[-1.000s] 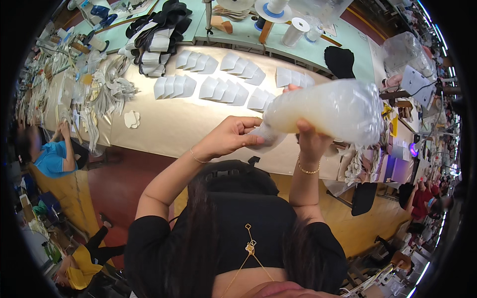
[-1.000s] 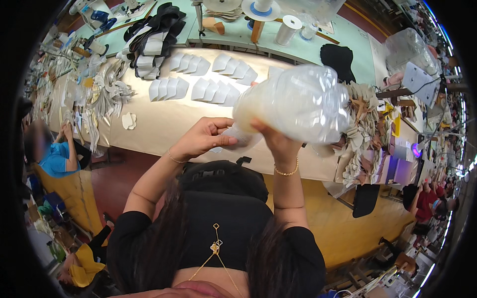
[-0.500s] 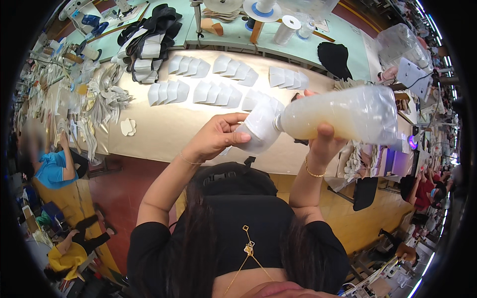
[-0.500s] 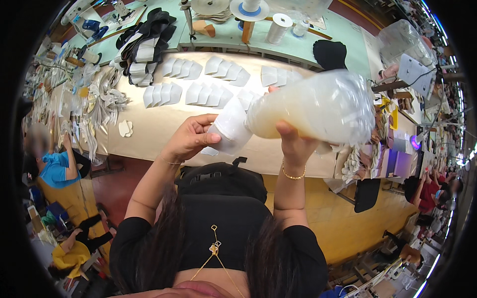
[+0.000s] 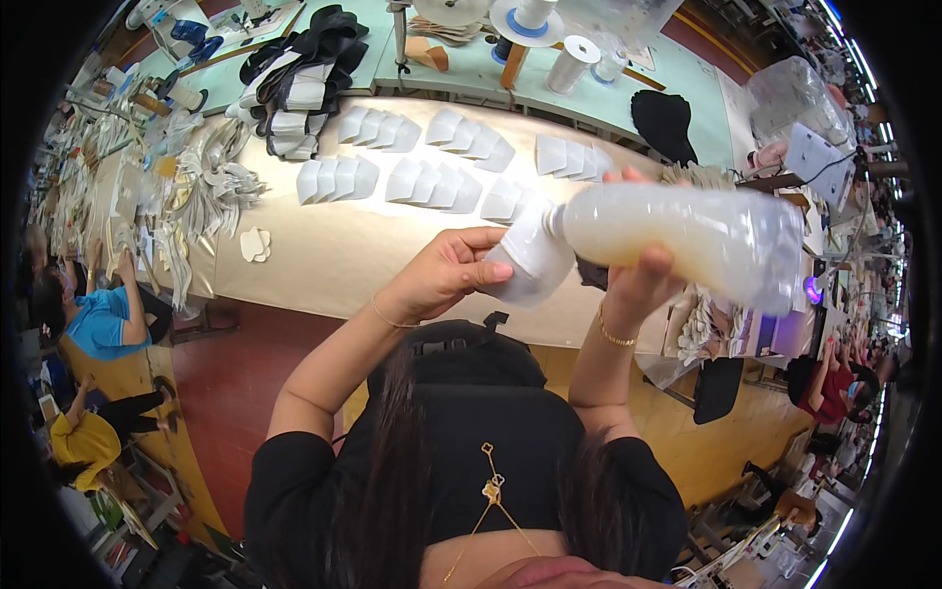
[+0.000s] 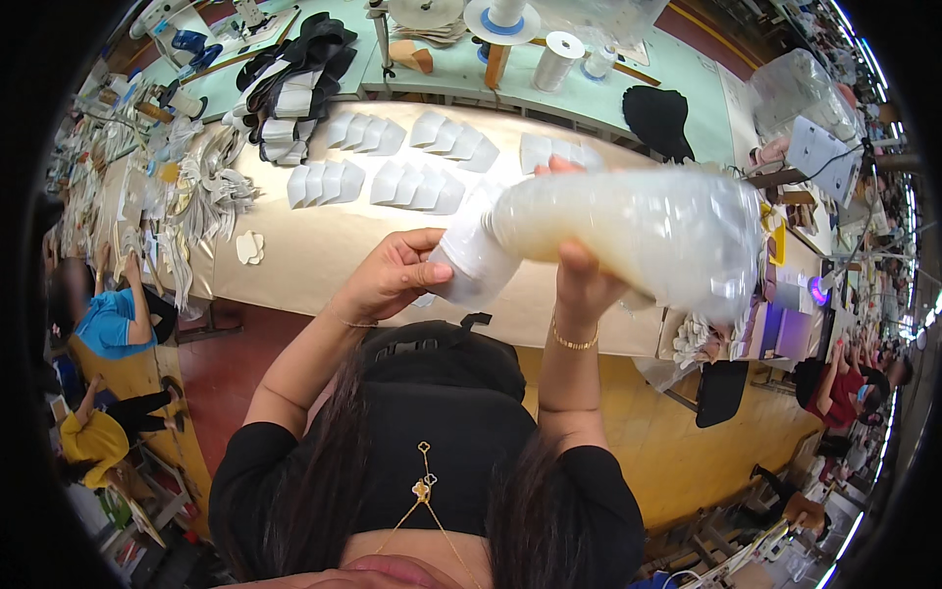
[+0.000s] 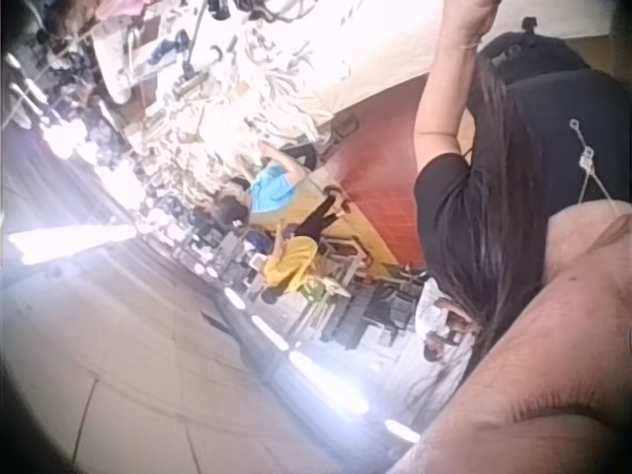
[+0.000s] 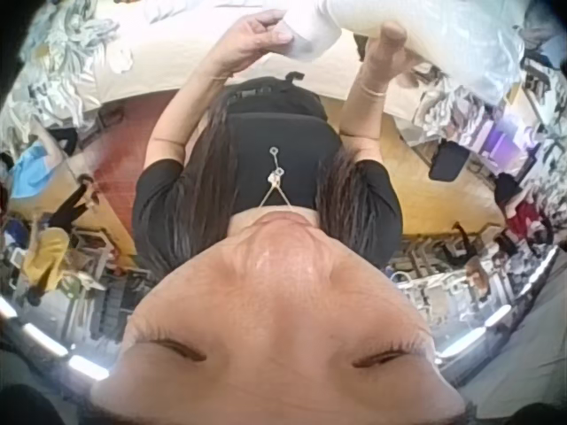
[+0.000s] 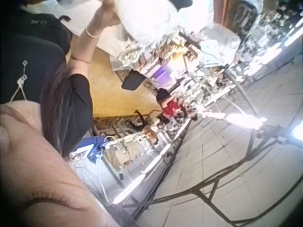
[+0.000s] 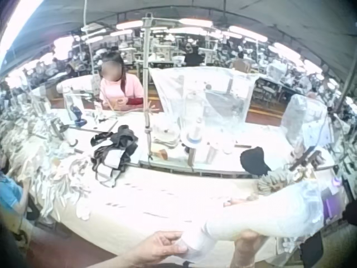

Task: The person applies a liquid from a plastic bottle to the edges of small white fabric pieces and a larger white shoe-like component on a work table. The person handles the pieces one at a time, squeezes the bottle to dispense the liquid, and places the treated items back on the table.

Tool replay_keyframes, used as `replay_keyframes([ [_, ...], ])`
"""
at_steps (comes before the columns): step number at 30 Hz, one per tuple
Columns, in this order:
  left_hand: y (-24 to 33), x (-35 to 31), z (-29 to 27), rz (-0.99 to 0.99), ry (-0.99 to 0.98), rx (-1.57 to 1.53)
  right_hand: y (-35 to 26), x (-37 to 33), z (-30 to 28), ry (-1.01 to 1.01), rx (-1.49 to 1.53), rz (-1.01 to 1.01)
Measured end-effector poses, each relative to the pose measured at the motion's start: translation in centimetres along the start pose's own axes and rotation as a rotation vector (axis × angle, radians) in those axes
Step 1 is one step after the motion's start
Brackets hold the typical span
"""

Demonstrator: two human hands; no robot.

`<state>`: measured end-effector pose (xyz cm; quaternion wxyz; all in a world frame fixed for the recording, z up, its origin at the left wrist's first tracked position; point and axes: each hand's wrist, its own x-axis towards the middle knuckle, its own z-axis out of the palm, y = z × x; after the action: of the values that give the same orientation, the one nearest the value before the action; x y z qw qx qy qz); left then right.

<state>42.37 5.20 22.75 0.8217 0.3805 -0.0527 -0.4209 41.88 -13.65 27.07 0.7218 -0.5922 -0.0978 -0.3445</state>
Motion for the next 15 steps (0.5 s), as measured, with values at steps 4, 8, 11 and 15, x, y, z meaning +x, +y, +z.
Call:
replay_keyframes([
  [4,0.3,-0.4,-0.1,0.062,0.027,0.092,0.1,0.6,-0.5,-0.088,-0.012,0.024],
  [8,0.6,-0.2,-0.4,0.131,0.063,-0.152,-0.3,-1.1,-0.7,-0.072,-0.009,0.072],
  [11,0.2,0.3,-0.1,0.141,0.074,-0.304,0.1,-2.4,-0.2,-0.057,0.004,0.046],
  [15,-0.2,0.4,1.0,0.151,0.044,-0.388,1.3,-2.4,0.4,0.038,-0.050,-0.069],
])
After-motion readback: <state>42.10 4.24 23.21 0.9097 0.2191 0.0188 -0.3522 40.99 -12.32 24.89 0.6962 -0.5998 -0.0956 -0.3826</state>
